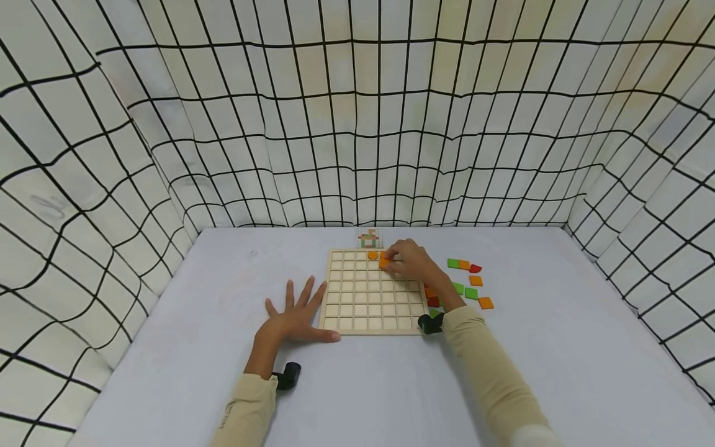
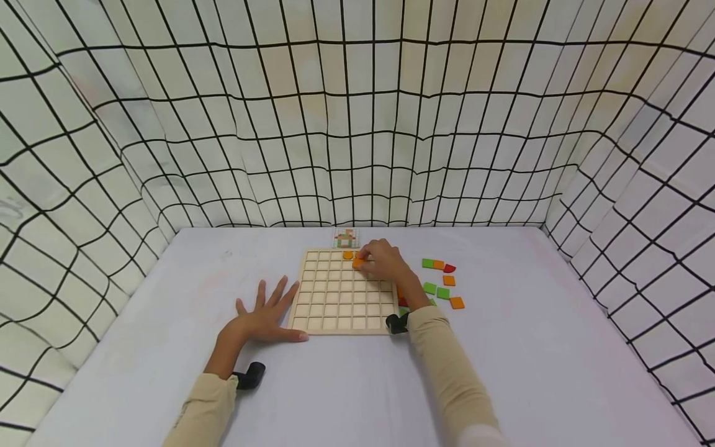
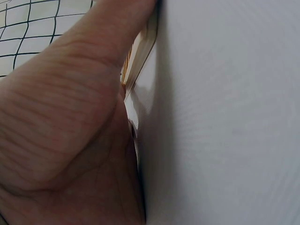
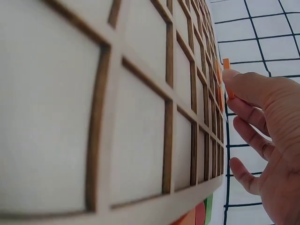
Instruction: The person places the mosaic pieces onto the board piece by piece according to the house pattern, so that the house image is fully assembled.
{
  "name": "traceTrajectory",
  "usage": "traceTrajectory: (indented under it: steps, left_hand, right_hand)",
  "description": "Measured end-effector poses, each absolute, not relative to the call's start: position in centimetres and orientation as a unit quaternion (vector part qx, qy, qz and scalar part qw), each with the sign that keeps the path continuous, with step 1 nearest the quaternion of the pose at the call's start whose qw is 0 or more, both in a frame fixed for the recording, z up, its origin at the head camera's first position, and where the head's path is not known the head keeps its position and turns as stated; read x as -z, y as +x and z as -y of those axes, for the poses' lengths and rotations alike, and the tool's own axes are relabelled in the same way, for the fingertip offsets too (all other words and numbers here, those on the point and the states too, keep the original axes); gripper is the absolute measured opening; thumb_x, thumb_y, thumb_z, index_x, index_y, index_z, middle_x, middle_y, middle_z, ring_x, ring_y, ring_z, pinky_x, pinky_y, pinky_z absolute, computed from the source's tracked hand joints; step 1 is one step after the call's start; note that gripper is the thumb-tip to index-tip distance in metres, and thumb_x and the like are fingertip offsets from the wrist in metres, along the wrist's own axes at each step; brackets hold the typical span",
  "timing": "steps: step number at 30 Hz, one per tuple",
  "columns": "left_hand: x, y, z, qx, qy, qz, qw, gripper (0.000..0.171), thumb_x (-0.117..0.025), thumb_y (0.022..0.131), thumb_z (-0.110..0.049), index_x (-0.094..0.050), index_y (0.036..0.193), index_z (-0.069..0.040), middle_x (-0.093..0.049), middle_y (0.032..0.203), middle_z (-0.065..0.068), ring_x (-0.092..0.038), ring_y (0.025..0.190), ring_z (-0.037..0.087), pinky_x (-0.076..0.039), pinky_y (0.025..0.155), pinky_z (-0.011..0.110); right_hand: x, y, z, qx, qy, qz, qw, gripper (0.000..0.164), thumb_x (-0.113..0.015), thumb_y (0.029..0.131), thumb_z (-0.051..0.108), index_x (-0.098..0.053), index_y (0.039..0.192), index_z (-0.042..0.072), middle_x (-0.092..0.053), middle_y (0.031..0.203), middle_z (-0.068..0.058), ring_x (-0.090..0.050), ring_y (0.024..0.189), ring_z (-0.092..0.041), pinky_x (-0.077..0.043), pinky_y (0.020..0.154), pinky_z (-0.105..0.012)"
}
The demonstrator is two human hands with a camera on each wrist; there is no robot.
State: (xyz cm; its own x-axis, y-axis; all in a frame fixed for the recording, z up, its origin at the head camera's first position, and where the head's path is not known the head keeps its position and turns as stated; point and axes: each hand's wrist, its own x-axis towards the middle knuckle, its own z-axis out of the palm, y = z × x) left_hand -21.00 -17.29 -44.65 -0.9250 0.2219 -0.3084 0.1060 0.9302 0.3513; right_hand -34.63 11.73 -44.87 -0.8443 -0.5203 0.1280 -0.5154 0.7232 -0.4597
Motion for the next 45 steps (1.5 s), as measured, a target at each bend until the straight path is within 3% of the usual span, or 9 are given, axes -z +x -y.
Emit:
traceTrajectory:
  steps: [18,45]
  left_hand:
    - [44.9,-21.2,17.2,-0.166,0.083,-0.966,0.182,0.124,-0.066,0.067,-0.08,-0.004,0.159,-0.025,0.014,0.165,0.008,0.025,0.145,0.047,0.011,0.098,0.083]
    - [45.0,-21.2,17.2,-0.165,0.086,-0.967,0.175,0.122,-0.067,0.069,-0.078,-0.004,0.159,-0.025,0.013,0.165,0.009,0.025,0.145,0.048,0.01,0.098,0.083]
  right_hand:
    - [45.0,-34.5,-9.3,0.192,-0.264,-0.945,-0.011,0.028,-0.069,0.092,0.031,-0.071,0.113,0.013,-0.065,0.112,-0.004,-0.054,0.106,-0.025,-0.047,0.084,-0.048]
    - [45.0,-34.5,-8.9,0.179,-0.254,-0.95,-0.001,0.026,-0.067,0.093,0.035,-0.071,0.112,0.018,-0.062,0.122,-0.003,-0.053,0.113,-0.027,-0.044,0.092,-0.055]
